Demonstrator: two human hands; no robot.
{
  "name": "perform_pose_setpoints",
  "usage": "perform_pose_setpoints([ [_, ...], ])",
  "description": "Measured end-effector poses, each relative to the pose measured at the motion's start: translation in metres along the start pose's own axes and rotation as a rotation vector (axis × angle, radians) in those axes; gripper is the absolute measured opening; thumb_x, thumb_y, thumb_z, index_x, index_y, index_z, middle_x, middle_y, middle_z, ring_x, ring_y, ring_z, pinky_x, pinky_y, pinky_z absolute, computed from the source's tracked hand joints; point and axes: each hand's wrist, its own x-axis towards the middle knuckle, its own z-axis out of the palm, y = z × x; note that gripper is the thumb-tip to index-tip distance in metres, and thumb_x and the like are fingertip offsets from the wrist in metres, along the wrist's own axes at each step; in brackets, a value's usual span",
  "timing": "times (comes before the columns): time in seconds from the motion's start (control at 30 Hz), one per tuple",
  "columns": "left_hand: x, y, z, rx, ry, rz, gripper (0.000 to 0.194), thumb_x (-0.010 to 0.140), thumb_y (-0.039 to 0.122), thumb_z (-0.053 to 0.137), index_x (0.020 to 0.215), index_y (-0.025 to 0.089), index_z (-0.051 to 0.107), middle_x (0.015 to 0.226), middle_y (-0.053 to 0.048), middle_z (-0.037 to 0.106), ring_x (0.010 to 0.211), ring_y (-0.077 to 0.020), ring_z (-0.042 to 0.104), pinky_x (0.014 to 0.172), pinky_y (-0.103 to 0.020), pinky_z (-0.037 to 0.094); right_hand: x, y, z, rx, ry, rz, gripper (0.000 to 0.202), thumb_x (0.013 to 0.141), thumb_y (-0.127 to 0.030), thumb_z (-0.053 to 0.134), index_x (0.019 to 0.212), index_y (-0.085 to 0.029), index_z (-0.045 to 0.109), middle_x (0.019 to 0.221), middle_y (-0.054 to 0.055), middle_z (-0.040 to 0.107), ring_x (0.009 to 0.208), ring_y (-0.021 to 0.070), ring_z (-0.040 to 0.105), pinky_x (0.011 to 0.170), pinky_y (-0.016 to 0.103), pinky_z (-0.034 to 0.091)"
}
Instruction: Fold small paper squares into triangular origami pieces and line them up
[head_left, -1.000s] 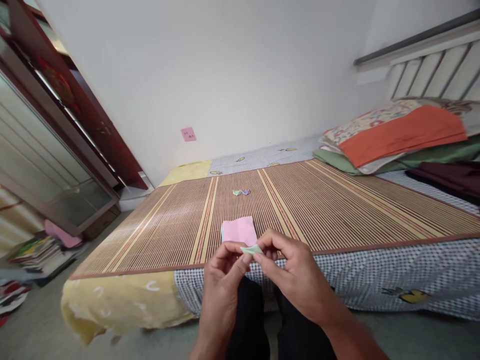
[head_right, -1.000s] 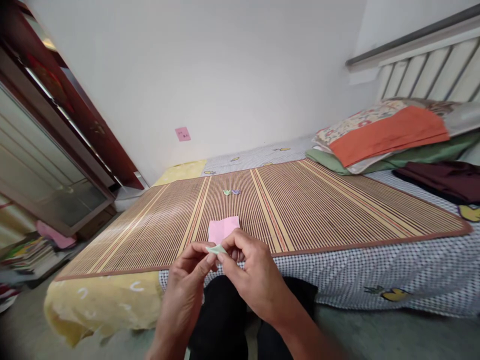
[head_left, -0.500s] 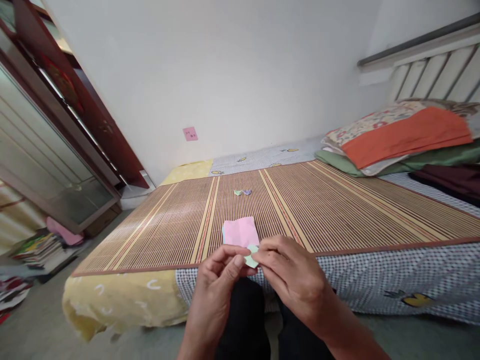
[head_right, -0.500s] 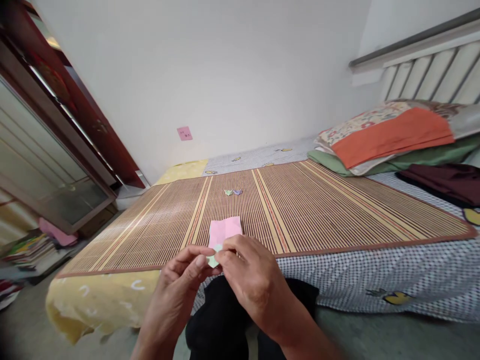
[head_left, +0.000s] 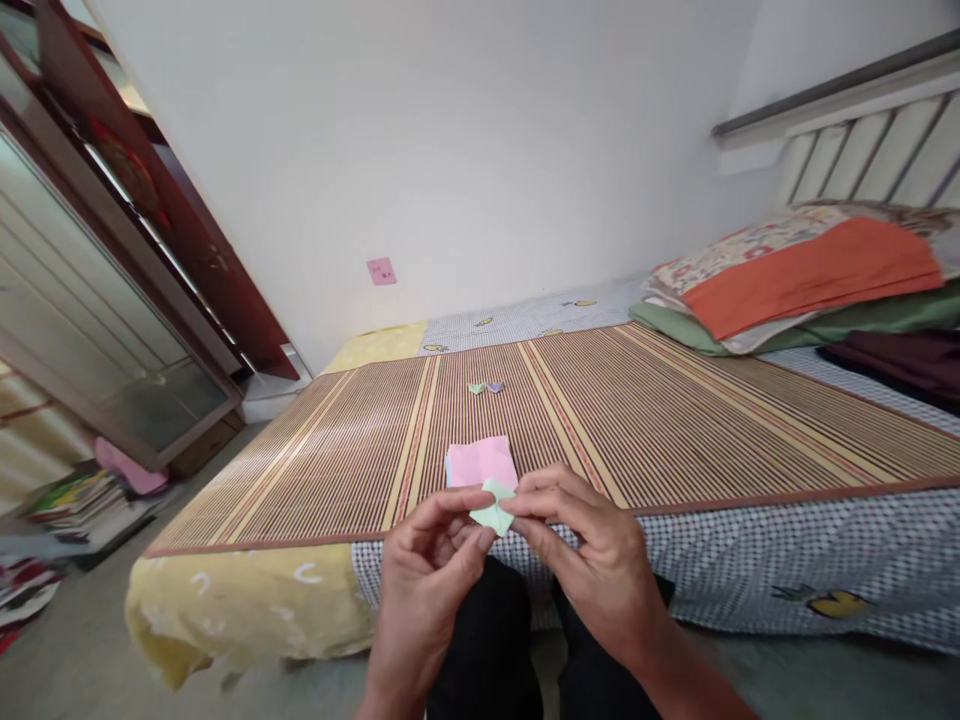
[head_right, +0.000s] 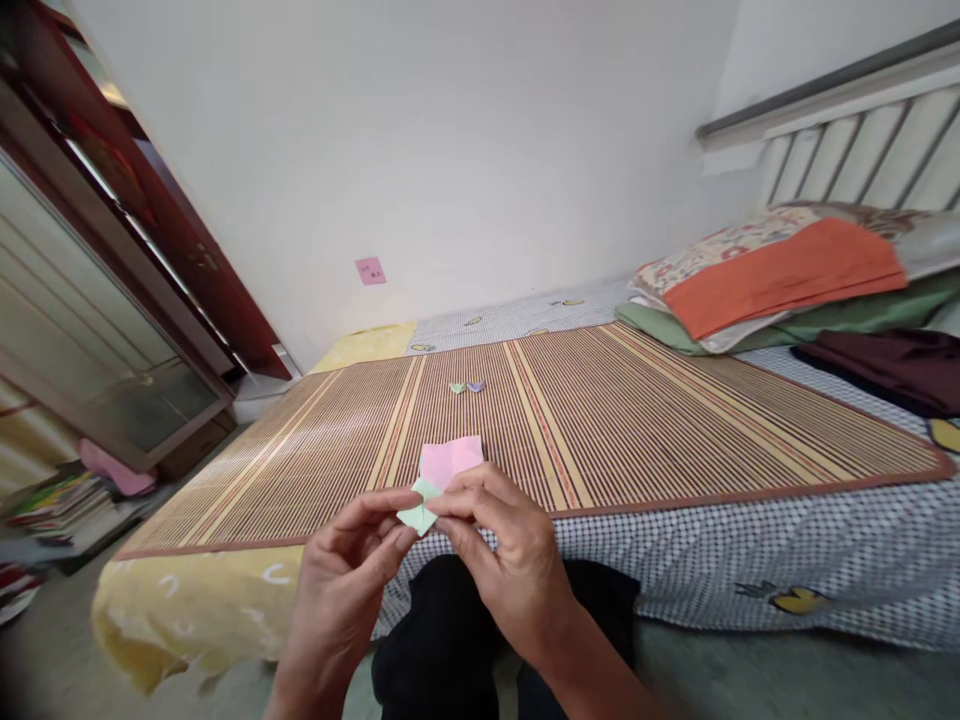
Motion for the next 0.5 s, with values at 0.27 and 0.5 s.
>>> perform_pose_setpoints([
  [0.27, 0.0055, -0.0021, 0.0009, -0.026, 0.032, 0.031, 0.023, 0.070, 0.022, 0.090, 0.091, 0.021, 0.083, 0.069, -0.001, 0.073, 0.062, -0.0077, 0.063, 0.063, -0.014, 0.053, 0.0035, 0.0015, 0.0026, 0.081, -0.014, 0.033, 0.017, 0.092, -0.011, 0.068, 0.098, -0.026, 0.075, 0.098, 0.003, 0.069, 0.092, 0.0173, 0.069, 0.077, 0.028, 0.057],
  [0.5, 0.0021, -0.0042, 0.0076, 0.050, 0.166, 0.142, 0.009, 0.072, 0.025, 0.088, 0.079, 0.022, 0.083, 0.087, -0.004, 0.079, 0.080, -0.0165, 0.074, 0.075, -0.022, 0.061, 0.0050, 0.0006, 0.0096, 0.255, 0.002, 0.171, 0.012, 0.093, -0.013, 0.067, 0.087, -0.023, 0.072, 0.093, 0.002, 0.067, 0.090, 0.0165, 0.066, 0.080, 0.029, 0.054],
])
